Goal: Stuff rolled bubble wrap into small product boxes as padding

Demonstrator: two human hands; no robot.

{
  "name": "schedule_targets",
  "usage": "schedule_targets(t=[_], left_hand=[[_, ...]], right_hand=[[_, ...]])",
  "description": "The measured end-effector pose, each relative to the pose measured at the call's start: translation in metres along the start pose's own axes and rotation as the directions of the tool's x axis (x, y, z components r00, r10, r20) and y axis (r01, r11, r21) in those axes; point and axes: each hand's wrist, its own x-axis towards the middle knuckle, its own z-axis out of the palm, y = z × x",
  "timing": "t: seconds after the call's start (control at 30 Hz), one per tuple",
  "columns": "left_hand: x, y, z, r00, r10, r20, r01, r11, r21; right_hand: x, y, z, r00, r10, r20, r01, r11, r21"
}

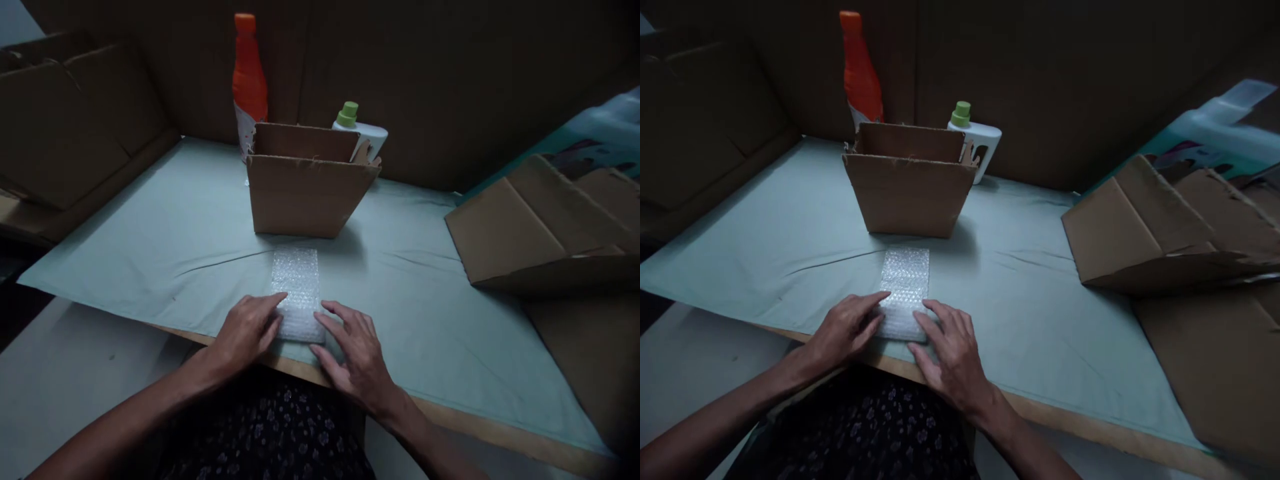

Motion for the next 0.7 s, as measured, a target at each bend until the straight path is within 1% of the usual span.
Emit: schedule_targets(t=[0.07, 0.13, 0.17, 0.2, 0.27, 0.3, 0.37, 0.43, 0.5, 0.57, 0.63, 0.7], left_hand=[[0.005, -0.002, 0.002, 1.000, -0.016, -0.016, 0.018, 0.994, 0.107], [0.004, 0.000, 0.001, 0.999, 0.008, -0.052, -0.001, 0.992, 0.124], [0.001, 0.002, -0.001, 0.997, 0.045, -0.061, -0.038, 0.994, 0.103], [-0.001, 0.004, -0.003, 0.994, 0.088, -0.059, -0.084, 0.993, 0.078], [-0.005, 0.005, -0.006, 0.988, 0.154, -0.018, -0.154, 0.988, 0.025], [-0.005, 0.004, -0.006, 0.987, 0.159, 0.003, -0.159, 0.987, -0.012], [0.002, -0.003, -0.003, 0.993, 0.116, 0.019, -0.114, 0.989, -0.093], [0.015, -0.012, 0.003, 0.998, 0.056, 0.008, -0.055, 0.992, -0.110], [0.031, -0.020, 0.008, 1.000, -0.002, 0.007, 0.002, 1.000, -0.013], [0.043, -0.024, 0.009, 1.000, -0.031, -0.001, 0.031, 0.994, 0.104], [0.048, -0.023, 0.008, 1.000, -0.003, -0.011, 0.004, 0.990, 0.141], [0.046, -0.019, 0.006, 0.997, 0.073, -0.004, -0.072, 0.990, 0.120]], right_hand=[[0.005, 0.001, 0.000, 0.992, -0.083, 0.094, 0.087, 0.995, -0.044], [0.010, 0.003, 0.003, 0.979, -0.122, 0.162, 0.132, 0.990, -0.055], [0.012, 0.005, 0.004, 0.978, -0.123, 0.166, 0.133, 0.990, -0.050], [0.014, 0.007, 0.005, 0.981, -0.116, 0.154, 0.123, 0.992, -0.034], [0.018, 0.011, 0.005, 0.989, -0.073, 0.128, 0.068, 0.997, 0.037], [0.019, 0.013, 0.004, 0.991, -0.043, 0.126, 0.033, 0.996, 0.079], [0.021, 0.017, 0.001, 0.993, 0.015, 0.117, -0.028, 0.993, 0.116], [0.023, 0.020, -0.002, 0.997, 0.026, 0.077, -0.030, 0.998, 0.053], [0.027, 0.023, -0.003, 0.998, -0.024, 0.063, 0.028, 0.997, -0.066], [0.033, 0.026, -0.002, 0.988, -0.084, 0.127, 0.104, 0.981, -0.166], [0.039, 0.030, 0.002, 0.975, -0.104, 0.197, 0.149, 0.963, -0.226], [0.045, 0.037, 0.005, 0.969, -0.099, 0.225, 0.150, 0.963, -0.223]])
